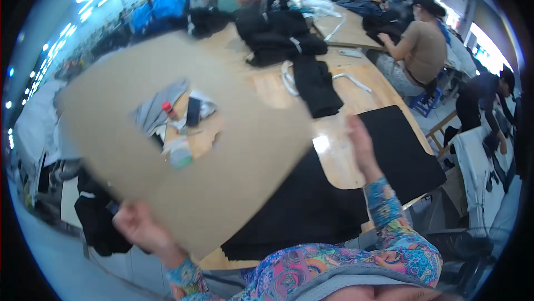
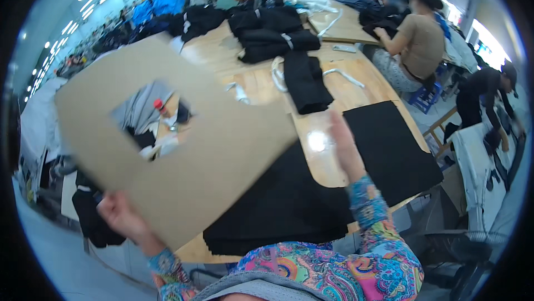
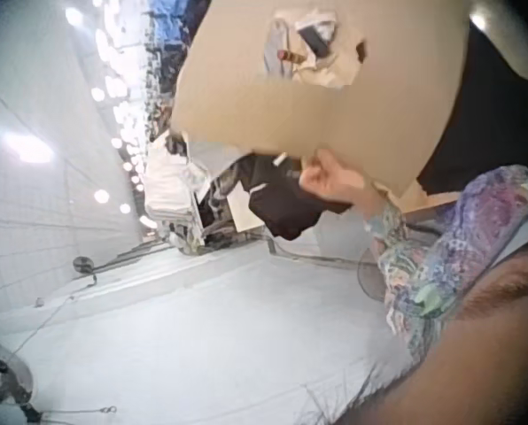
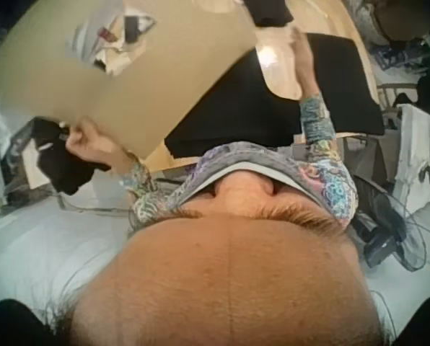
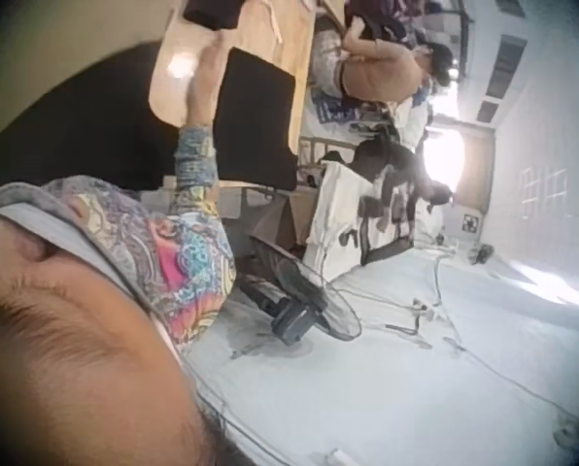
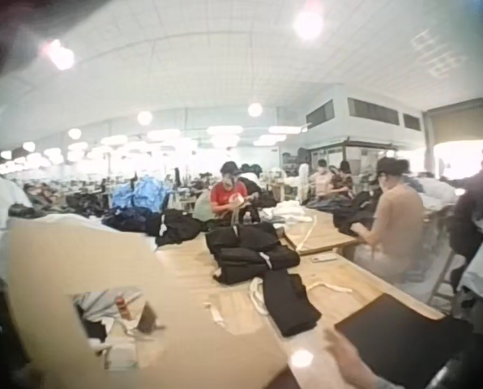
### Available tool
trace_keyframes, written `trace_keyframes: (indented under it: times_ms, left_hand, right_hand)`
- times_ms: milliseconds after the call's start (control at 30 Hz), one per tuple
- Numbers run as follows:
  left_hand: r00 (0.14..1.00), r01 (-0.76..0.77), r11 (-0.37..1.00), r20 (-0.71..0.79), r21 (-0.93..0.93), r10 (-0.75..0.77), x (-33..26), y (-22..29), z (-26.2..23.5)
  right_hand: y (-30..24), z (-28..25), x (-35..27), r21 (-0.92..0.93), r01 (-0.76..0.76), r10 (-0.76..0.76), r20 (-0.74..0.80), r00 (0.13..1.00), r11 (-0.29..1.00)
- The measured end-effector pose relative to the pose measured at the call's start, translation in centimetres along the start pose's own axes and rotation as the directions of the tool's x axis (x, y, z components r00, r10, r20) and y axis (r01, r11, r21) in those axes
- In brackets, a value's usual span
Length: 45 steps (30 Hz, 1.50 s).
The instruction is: The person uses a cardboard template and a marking tool to trace shapes onto stacked black fabric pieces. They repeatedly position the template, trace the outline, remove the template, and move the marked fabric to a separate pile.
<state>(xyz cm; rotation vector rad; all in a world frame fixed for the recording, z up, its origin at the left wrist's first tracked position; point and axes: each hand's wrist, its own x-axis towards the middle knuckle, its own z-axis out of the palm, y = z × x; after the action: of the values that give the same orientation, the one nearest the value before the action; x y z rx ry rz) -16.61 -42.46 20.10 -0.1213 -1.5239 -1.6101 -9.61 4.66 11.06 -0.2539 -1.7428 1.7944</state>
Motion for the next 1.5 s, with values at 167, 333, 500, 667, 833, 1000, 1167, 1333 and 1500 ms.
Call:
trace_keyframes:
  times_ms: [167,333,500,667,833,1000,1167,1333,1500]
  left_hand:
    - [0.835,0.478,0.866,0.382,-0.147,-0.396,-8.7,-8.5,2.8]
    - [0.625,0.731,0.66,0.556,-0.17,-0.548,-15.7,-12.8,5.0]
    - [0.493,0.767,0.639,0.584,0.059,-0.646,-17.9,-15.8,3.6]
    - [0.519,0.595,0.716,0.506,0.365,-0.689,-15.8,-13.3,4.3]
    - [0.503,0.591,0.708,0.509,0.386,-0.698,-14.5,-14.3,4.3]
    - [0.518,0.589,0.715,0.503,0.377,-0.692,-14.7,-15.4,4.1]
    - [0.511,0.629,0.696,0.49,0.347,-0.706,-14.7,-15.7,4.0]
    - [0.454,0.673,0.641,0.478,0.37,-0.752,-14.0,-15.0,4.5]
    - [0.474,0.678,0.654,0.481,0.335,-0.738,-14.3,-15.4,4.3]
  right_hand:
    - [-3.1,-6.1,2.3,-0.269,0.094,-0.146,-0.178,0.973,0.958]
    - [-2.0,-3.9,4.1,-0.283,0.192,-0.193,0.023,0.981,0.94]
    - [2.0,5.0,6.0,-0.512,0.391,-0.198,0.39,0.899,0.765]
    - [9.0,15.5,6.9,-0.531,0.487,-0.075,0.619,0.782,0.694]
    - [14.1,22.6,6.8,-0.534,0.625,0.027,0.772,0.635,0.569]
    - [16.7,25.3,6.3,-0.551,0.684,0.128,0.814,0.566,0.479]
    - [17.3,26.2,6.3,-0.543,0.693,0.148,0.825,0.546,0.474]
    - [17.0,26.2,6.0,-0.547,0.669,0.152,0.818,0.555,0.504]
    - [17.1,26.4,6.0,-0.548,0.682,0.159,0.822,0.547,0.485]
